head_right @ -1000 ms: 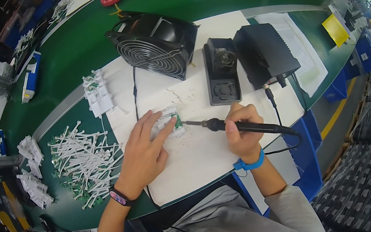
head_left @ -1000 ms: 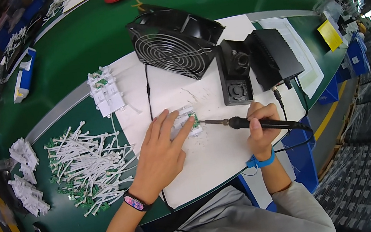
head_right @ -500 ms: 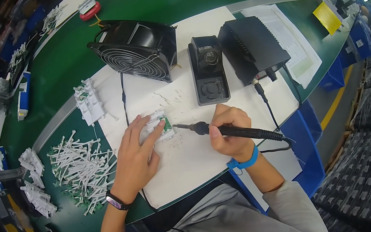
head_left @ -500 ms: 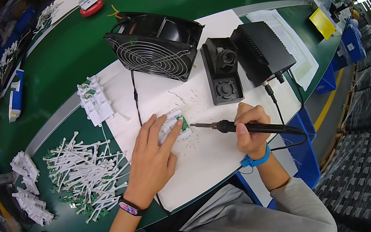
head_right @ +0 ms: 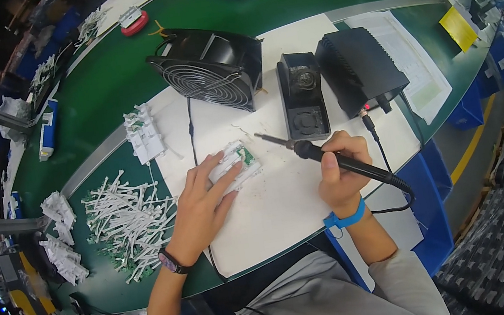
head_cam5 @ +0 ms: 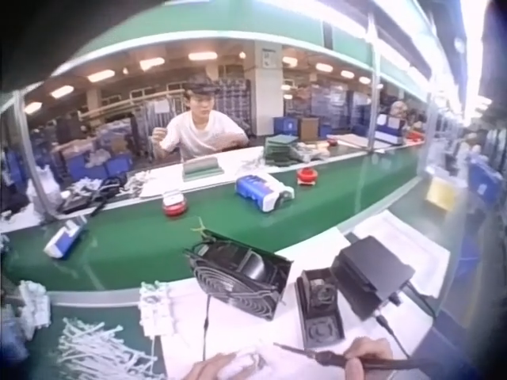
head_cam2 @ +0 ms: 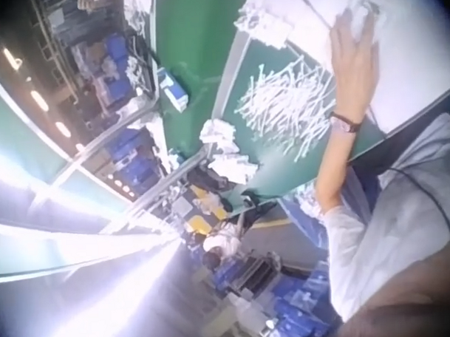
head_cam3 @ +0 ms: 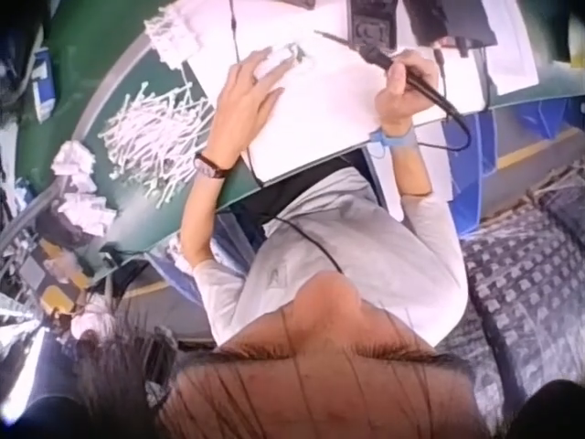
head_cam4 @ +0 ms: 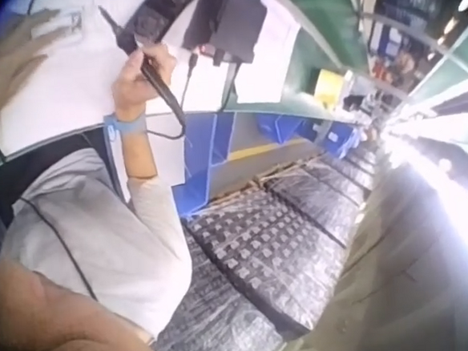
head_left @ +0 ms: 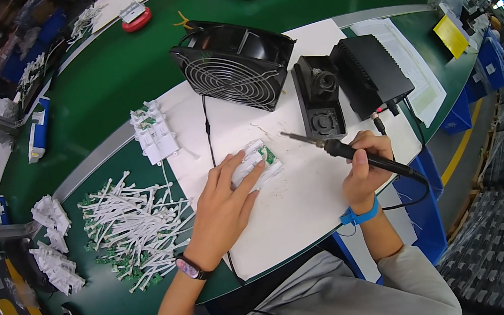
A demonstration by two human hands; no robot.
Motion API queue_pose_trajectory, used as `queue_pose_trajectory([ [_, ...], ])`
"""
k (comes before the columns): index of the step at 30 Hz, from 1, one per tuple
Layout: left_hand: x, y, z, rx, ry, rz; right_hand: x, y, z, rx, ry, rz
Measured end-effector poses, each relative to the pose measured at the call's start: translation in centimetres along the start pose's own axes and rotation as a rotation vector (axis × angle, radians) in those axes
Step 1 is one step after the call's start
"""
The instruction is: Soldering wires onto small circuit boards within plastic housings at a factory workstation.
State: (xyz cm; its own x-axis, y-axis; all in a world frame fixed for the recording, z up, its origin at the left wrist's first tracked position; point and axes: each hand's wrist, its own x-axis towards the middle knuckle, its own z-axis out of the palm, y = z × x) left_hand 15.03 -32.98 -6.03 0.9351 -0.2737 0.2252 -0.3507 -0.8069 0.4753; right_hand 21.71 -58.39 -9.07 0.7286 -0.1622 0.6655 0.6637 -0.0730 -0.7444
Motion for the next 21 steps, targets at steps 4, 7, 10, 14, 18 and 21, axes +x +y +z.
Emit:
queue_pose_trajectory([
  [4,0.1,0.4,1.5,0.036,0.124,-0.030,0.1,-0.9,0.8,-0.033,-0.034,0.048],
  [7,0.2,1.5,3.4,0.108,0.235,-0.082,-0.3,-0.5,0.6,0.054,-0.080,0.084],
  [10,0.4,2.7,4.4,0.144,0.317,-0.131,-0.6,-0.4,0.5,0.002,-0.148,0.113],
  [14,-0.1,3.5,4.0,0.123,0.239,-0.171,-0.4,-0.1,0.7,-0.069,-0.242,0.093],
  [18,-0.4,3.4,3.8,0.097,0.228,-0.171,-0.1,-0.3,0.9,-0.153,-0.378,-0.005],
  [21,-0.4,3.6,3.6,0.077,0.208,-0.184,0.5,-0.5,1.3,-0.163,-0.419,-0.045],
])
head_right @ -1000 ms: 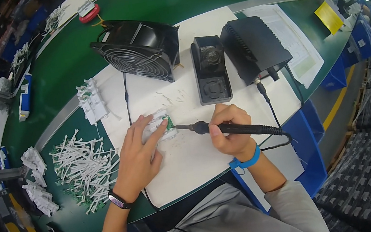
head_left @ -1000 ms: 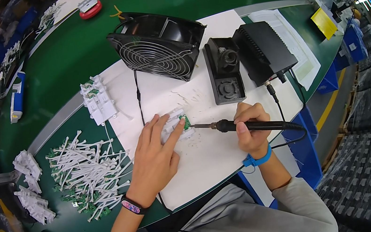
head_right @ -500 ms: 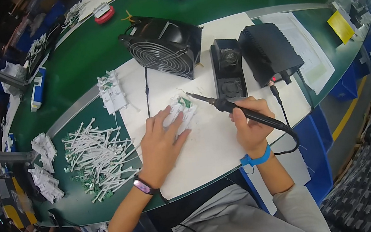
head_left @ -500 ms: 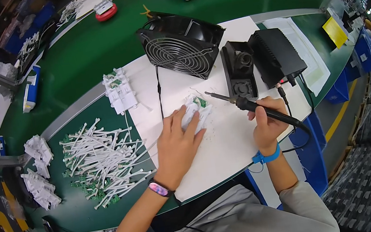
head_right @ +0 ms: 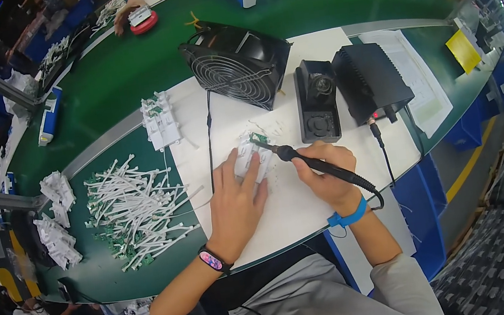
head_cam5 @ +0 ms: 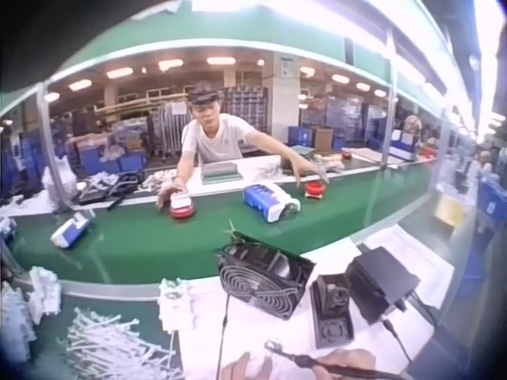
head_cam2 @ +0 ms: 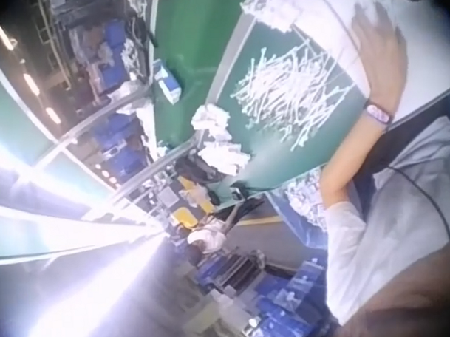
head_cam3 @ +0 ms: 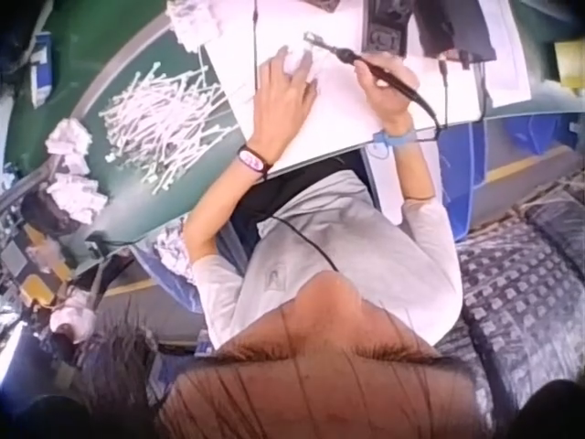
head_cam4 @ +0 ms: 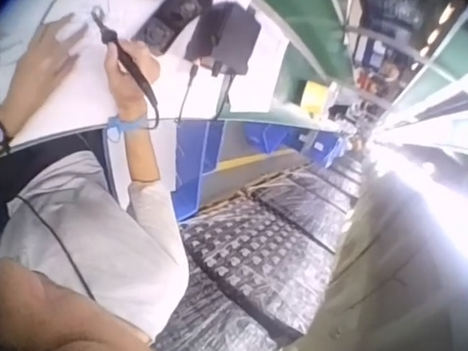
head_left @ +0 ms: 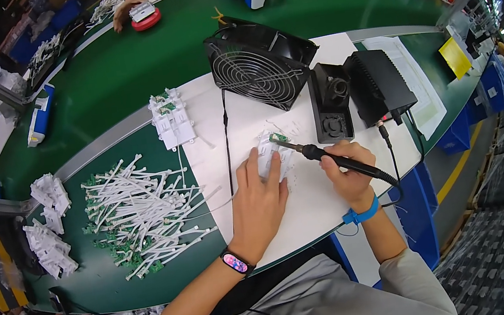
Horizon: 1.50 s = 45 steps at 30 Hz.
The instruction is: Soldering wires onto small circuit boards within plastic housings at a factory workstation.
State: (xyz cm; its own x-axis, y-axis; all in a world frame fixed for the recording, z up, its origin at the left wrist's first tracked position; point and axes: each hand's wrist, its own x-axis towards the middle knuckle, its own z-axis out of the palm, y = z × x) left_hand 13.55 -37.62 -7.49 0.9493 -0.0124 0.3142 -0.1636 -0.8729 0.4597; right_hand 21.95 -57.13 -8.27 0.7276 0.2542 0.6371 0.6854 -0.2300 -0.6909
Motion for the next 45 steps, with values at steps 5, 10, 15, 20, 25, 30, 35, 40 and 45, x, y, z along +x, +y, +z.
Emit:
queue_pose_trajectory([
  [5,-0.1,-0.1,0.1,0.019,-0.018,-0.005,0.4,-0.3,0.1,-0.023,-0.064,-0.014],
  [10,-0.1,-0.1,0.1,0.036,-0.018,0.001,0.1,-0.7,0.2,-0.065,-0.018,0.028],
  [15,-0.1,-0.1,0.2,0.044,-0.024,-0.002,0.0,-0.8,0.3,-0.059,-0.022,0.059],
  [20,-0.1,-0.1,0.3,0.068,-0.014,0.009,-0.2,-0.6,0.5,-0.048,-0.024,0.066],
  [25,-0.1,0.0,0.4,0.067,-0.011,0.005,-1.1,-0.1,0.3,0.132,0.225,0.087],
  [30,0.0,-0.1,0.7,0.056,0.064,0.023,-1.0,0.1,0.1,0.096,0.226,0.113],
  [35,0.0,-0.1,0.6,0.040,0.059,0.016,-0.9,0.2,0.2,0.094,0.199,0.147],
  [40,0.0,-0.1,0.6,0.034,0.070,0.022,-0.6,-0.1,0.0,0.044,0.166,0.124],
  [45,0.0,-0.2,0.6,0.008,0.060,0.014,-0.9,0.0,0.0,0.027,0.199,0.127],
])
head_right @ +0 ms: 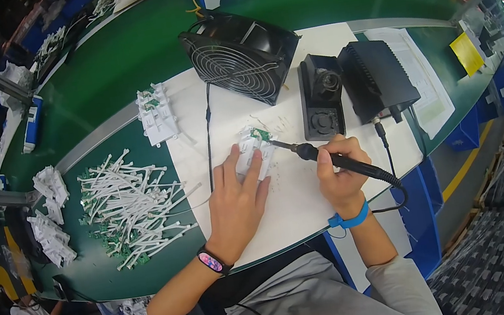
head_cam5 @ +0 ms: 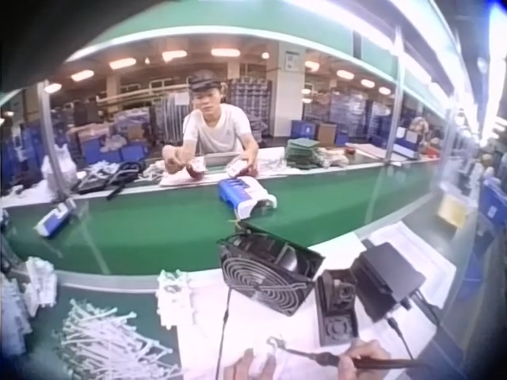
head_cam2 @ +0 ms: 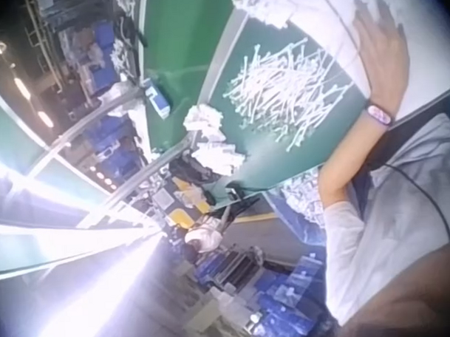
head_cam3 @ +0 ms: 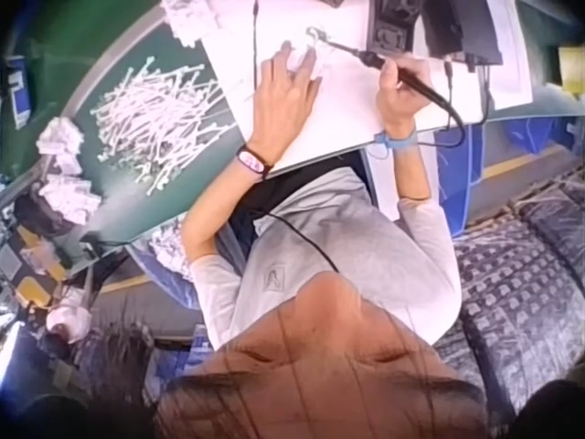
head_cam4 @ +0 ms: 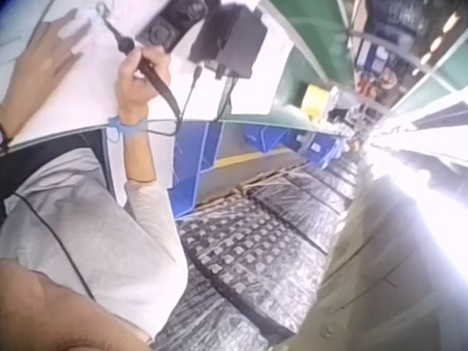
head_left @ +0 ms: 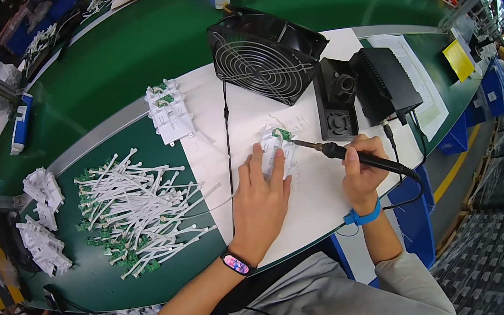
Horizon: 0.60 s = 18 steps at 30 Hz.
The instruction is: Soldering wires onto small circuit boards within plastic housings at a factory workstation.
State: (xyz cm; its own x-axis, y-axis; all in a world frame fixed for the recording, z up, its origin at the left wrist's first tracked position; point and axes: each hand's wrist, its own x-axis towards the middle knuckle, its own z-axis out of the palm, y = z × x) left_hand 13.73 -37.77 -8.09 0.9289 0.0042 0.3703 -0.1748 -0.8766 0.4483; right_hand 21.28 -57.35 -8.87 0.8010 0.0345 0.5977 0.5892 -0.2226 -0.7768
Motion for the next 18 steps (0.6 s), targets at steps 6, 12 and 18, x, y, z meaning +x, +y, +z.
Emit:
queue_pose_trajectory([
  [6,0.0,0.0,-0.1,0.004,0.005,0.005,-0.1,0.0,0.2,0.006,0.014,-0.010],
  [12,0.1,-0.7,-0.6,-0.059,0.021,-0.018,-0.2,0.3,0.3,0.077,0.206,-0.097],
  [18,0.2,0.7,-5.4,-0.062,0.147,-0.083,0.3,0.6,-1.3,0.079,0.380,-0.271],
])
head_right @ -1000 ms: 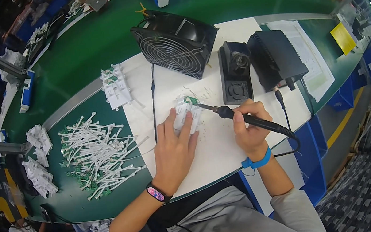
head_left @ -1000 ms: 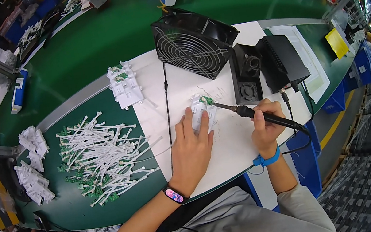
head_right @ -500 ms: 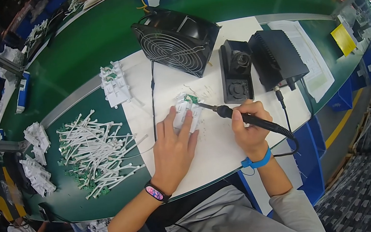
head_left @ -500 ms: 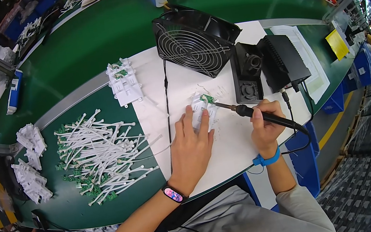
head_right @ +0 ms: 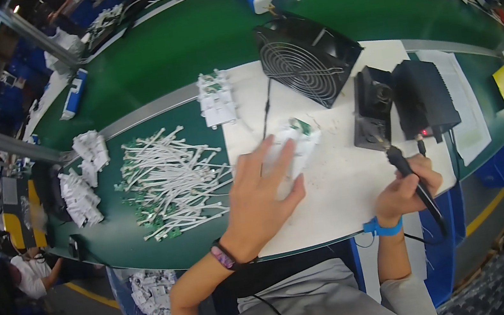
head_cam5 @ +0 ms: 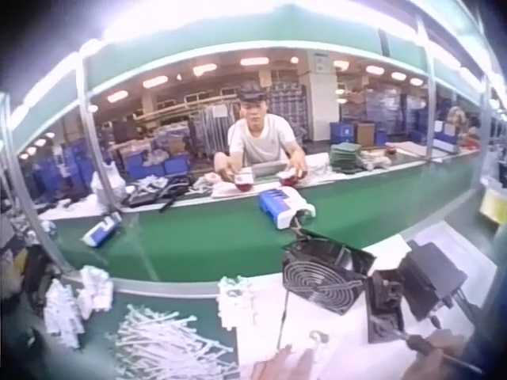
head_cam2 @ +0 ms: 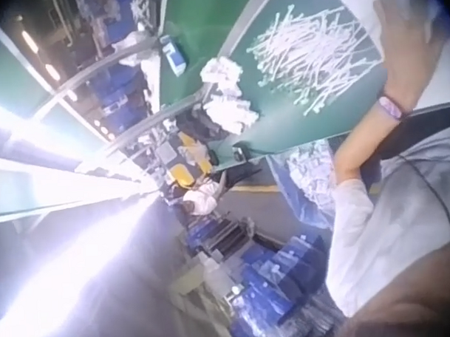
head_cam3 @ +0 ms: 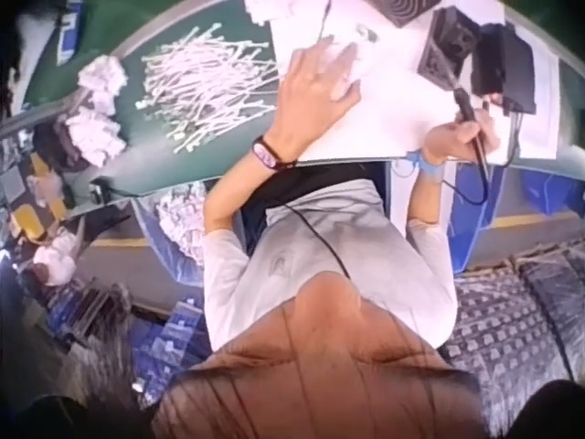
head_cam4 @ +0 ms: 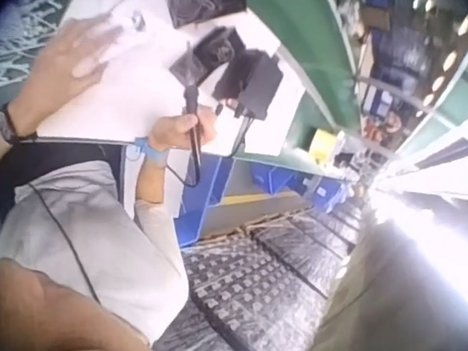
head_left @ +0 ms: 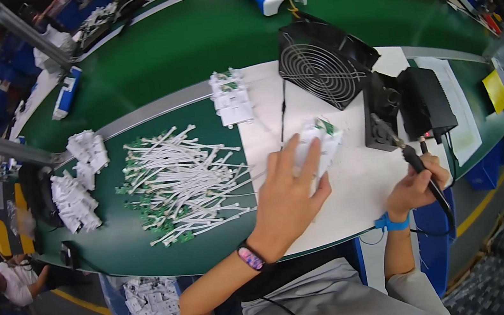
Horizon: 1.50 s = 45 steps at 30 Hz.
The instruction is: Soldering wires onto small circuit boards within plastic housings at a factory workstation.
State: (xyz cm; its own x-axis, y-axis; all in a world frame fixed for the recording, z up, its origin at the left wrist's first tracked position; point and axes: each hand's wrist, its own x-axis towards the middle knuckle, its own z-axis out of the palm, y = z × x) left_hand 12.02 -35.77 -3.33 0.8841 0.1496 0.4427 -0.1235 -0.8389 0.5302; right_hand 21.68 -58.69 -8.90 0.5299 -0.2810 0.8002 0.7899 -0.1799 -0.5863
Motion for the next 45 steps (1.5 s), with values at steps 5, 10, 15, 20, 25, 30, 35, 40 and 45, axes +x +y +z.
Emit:
queue_pose_trajectory([
  [5,2.8,-6.1,-6.6,0.216,0.271,-0.190,0.2,-0.4,0.4,-0.038,0.066,0.078],
  [10,6.6,-14.5,-6.1,0.354,0.273,-0.283,-0.1,0.0,0.1,-0.003,0.049,0.067],
  [15,6.8,-16.1,-2.5,0.383,0.208,-0.398,0.4,-0.1,-0.3,-0.016,0.065,0.103],
  [20,6.0,-16.8,-1.7,0.361,0.167,-0.402,1.7,0.1,-0.6,-0.068,0.076,0.068],
  [25,5.7,-14.2,-3.5,0.343,0.184,-0.334,4.4,0.7,-1.4,-0.180,0.085,0.099],
  [30,4.2,-12.0,-7.5,0.436,0.156,-0.295,6.0,0.0,0.0,-0.150,-0.084,0.324],
  [35,1.7,-13.5,-13.5,0.523,0.246,-0.244,6.4,2.0,3.1,-0.410,-0.395,0.256],
  [40,-0.7,-18.6,-19.4,0.631,0.327,-0.435,7.1,4.4,2.7,-0.385,-0.530,0.193],
  [45,-6.2,-23.2,-26.4,0.821,0.334,-0.601,7.0,5.1,2.9,-0.332,-0.593,0.241],
])
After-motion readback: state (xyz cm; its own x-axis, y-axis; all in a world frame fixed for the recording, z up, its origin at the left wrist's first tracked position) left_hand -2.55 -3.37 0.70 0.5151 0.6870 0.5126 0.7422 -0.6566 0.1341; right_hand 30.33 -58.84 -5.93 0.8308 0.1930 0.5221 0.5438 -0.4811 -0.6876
